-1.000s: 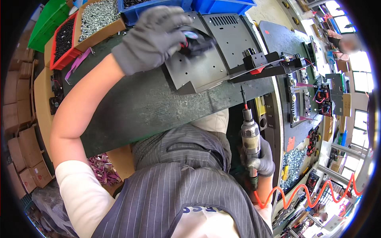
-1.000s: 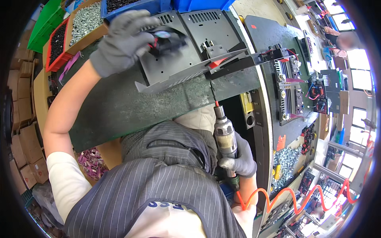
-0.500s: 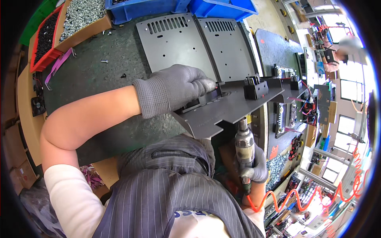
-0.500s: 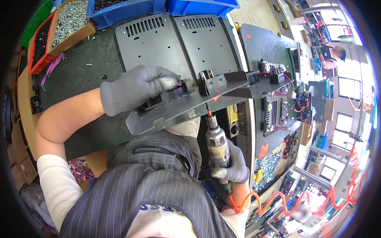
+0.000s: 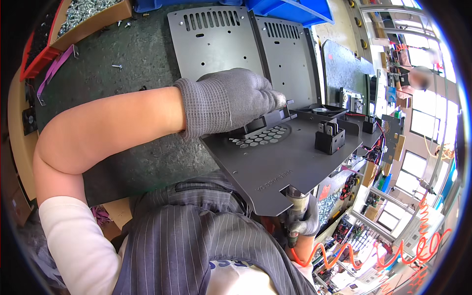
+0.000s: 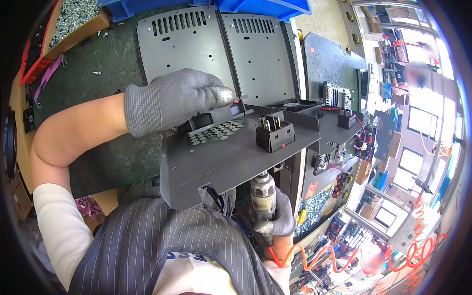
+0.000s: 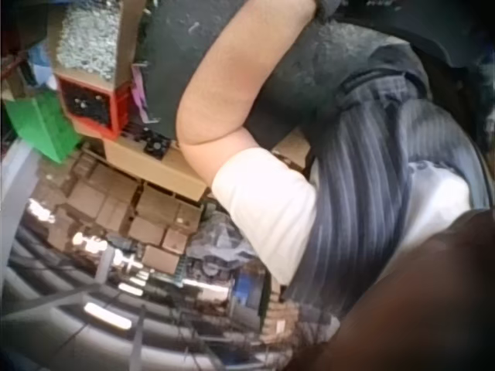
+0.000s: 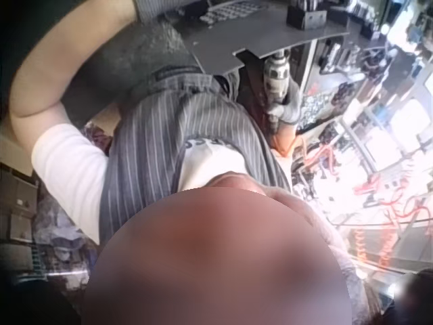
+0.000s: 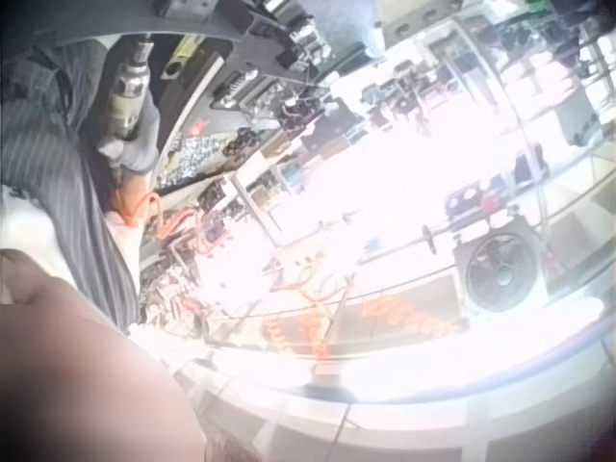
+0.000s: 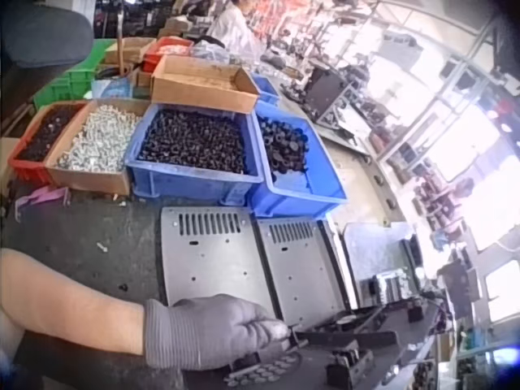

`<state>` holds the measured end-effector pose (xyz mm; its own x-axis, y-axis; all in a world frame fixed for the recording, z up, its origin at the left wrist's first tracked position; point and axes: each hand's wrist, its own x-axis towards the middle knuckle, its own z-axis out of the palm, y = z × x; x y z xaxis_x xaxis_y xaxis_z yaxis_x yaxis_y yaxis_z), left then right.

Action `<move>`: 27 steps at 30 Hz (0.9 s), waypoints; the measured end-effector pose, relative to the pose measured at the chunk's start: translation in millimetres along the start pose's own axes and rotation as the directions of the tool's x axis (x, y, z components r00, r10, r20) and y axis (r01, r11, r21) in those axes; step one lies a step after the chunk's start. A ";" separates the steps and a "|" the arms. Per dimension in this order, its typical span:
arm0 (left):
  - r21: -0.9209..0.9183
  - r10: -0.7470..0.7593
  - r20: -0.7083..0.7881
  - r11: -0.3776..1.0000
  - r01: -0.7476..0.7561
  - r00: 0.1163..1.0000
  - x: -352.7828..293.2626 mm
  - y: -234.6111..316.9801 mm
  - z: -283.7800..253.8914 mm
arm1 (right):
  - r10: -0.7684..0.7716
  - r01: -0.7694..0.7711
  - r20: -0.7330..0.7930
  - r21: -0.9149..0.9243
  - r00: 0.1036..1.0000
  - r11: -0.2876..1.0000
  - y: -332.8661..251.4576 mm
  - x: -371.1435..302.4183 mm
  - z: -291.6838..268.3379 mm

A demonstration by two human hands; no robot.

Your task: Assembling the metal chassis for an electronic device by attaching panels and fans using an air screwdriver.

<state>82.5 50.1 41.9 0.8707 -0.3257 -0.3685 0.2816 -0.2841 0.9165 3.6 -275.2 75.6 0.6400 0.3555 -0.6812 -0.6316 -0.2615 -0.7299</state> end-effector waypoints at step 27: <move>-0.066 -0.018 -0.001 0.998 0.017 1.000 -4.6 4.7 0.4 | -0.053 0.051 0.038 0.037 0.998 0.998 -1.3 9.8 2.5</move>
<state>79.6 49.9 47.8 0.8660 -0.3198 -0.3844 0.3229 -0.2292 0.9182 9.6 -269.1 70.1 0.6554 0.4023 -0.6392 -0.6136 -0.2099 -0.7612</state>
